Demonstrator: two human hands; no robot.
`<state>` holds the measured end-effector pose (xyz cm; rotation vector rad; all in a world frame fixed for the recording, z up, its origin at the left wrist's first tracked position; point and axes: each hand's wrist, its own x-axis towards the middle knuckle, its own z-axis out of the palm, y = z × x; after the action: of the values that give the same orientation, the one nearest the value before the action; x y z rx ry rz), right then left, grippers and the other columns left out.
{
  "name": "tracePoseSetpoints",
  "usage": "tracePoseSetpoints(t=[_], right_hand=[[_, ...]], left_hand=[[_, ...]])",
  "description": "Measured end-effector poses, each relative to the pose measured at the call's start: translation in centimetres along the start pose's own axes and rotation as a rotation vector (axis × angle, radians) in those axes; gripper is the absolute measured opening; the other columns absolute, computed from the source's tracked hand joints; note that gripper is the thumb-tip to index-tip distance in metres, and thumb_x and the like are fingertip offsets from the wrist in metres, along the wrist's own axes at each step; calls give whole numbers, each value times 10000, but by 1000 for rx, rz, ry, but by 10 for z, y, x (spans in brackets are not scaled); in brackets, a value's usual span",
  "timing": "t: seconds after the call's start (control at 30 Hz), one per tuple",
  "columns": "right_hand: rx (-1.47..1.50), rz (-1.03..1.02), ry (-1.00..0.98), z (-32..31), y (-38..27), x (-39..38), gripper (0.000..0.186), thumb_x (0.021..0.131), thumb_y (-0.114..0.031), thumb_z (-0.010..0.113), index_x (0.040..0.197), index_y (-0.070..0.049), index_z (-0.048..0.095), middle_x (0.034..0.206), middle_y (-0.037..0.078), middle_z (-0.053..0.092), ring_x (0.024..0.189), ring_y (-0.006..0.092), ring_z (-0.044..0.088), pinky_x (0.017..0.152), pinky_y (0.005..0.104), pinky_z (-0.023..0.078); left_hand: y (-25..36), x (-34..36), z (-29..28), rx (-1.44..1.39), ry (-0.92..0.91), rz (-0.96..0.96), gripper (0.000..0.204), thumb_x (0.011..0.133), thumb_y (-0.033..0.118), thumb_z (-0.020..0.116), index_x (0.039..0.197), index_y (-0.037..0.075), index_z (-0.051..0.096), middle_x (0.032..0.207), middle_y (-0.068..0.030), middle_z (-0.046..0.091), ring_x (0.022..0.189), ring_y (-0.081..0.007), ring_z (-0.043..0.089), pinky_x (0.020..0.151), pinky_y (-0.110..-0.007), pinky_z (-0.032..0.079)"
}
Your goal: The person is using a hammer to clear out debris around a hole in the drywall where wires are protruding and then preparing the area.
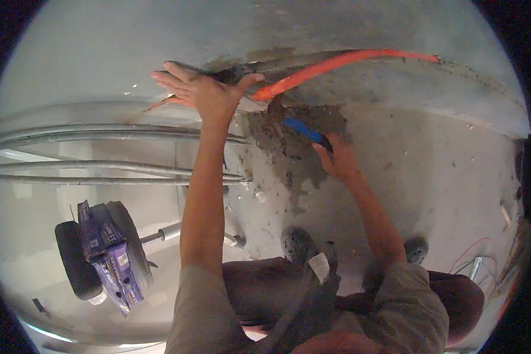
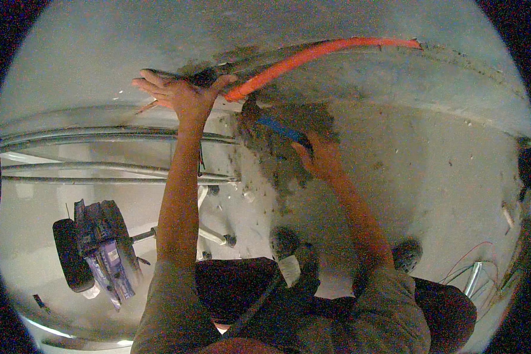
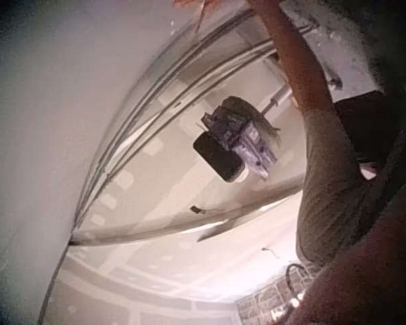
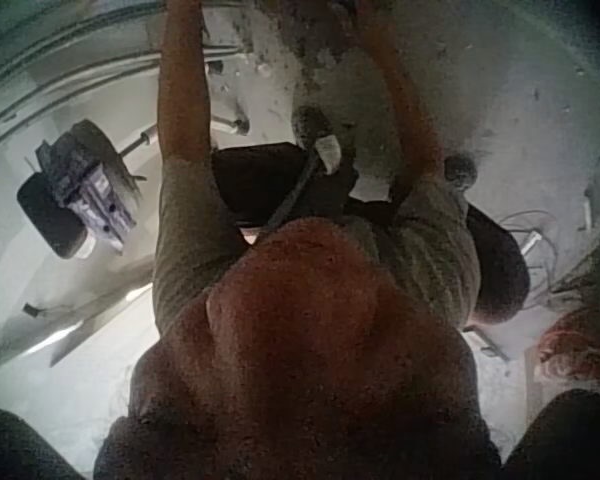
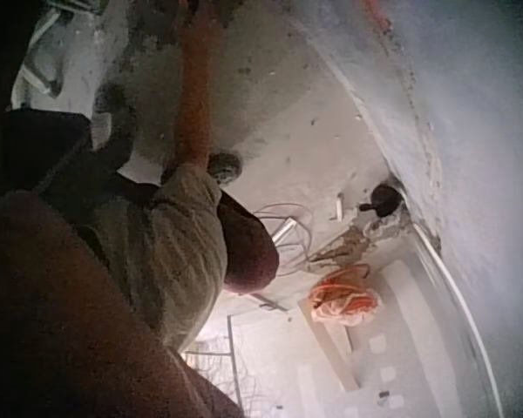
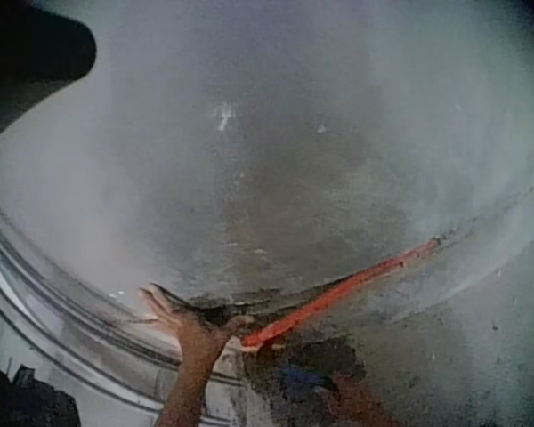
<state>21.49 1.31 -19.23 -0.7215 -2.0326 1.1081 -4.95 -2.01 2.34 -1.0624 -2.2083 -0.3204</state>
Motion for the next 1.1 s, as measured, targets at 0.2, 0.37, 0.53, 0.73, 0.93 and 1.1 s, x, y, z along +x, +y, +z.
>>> tracePoseSetpoints(t=[0.2,0.37,0.53,0.73,0.93,1.1], right_hand=[[28,85,-75,1,7,-3,401,966,-416,676,1097,-41,620,858,200,666,733,412,661,629,476,506],[-97,-22,-52,10,1,9,403,957,-392,693,1102,-22,622,889,202,660,744,420,654,629,483,509],[-59,-113,-45,17,5,26,379,932,-359,729,1089,-27,638,883,189,656,738,419,646,633,487,514],[-58,-174,-20,18,-3,43,341,921,-326,743,1086,-43,646,843,165,661,729,381,659,625,481,514],[-253,-160,62,24,1,52,349,916,-368,738,1074,-70,649,810,130,659,691,338,651,612,441,492],[-151,-354,85,23,7,50,355,914,-381,728,1077,-77,644,805,121,656,685,332,651,620,462,487]], left_hand=[[4,-1,-5,-73,20,-14,1755,372,797,886,1521,-178,-14,1547,-489,-89,1481,-609,-97,1153,-729,28],[-15,-4,1,-40,75,74,1671,454,731,902,1526,-166,-14,1574,-447,-64,1479,-614,-58,1138,-747,59],[-28,-4,6,-16,124,271,1402,588,651,885,1383,-271,189,1656,-294,45,1472,-627,-42,1091,-797,62],[-32,-5,9,-28,144,283,1108,591,632,893,1097,-241,435,1661,-287,65,1478,-620,-62,1072,-814,65],[-32,-5,11,-44,148,273,1192,588,645,887,1154,-281,394,1660,-284,66,1485,-608,-71,1074,-803,71],[-30,-4,10,-38,137,240,1217,579,636,895,1121,-334,399,1657,-285,64,1482,-610,-63,1074,-803,73]])
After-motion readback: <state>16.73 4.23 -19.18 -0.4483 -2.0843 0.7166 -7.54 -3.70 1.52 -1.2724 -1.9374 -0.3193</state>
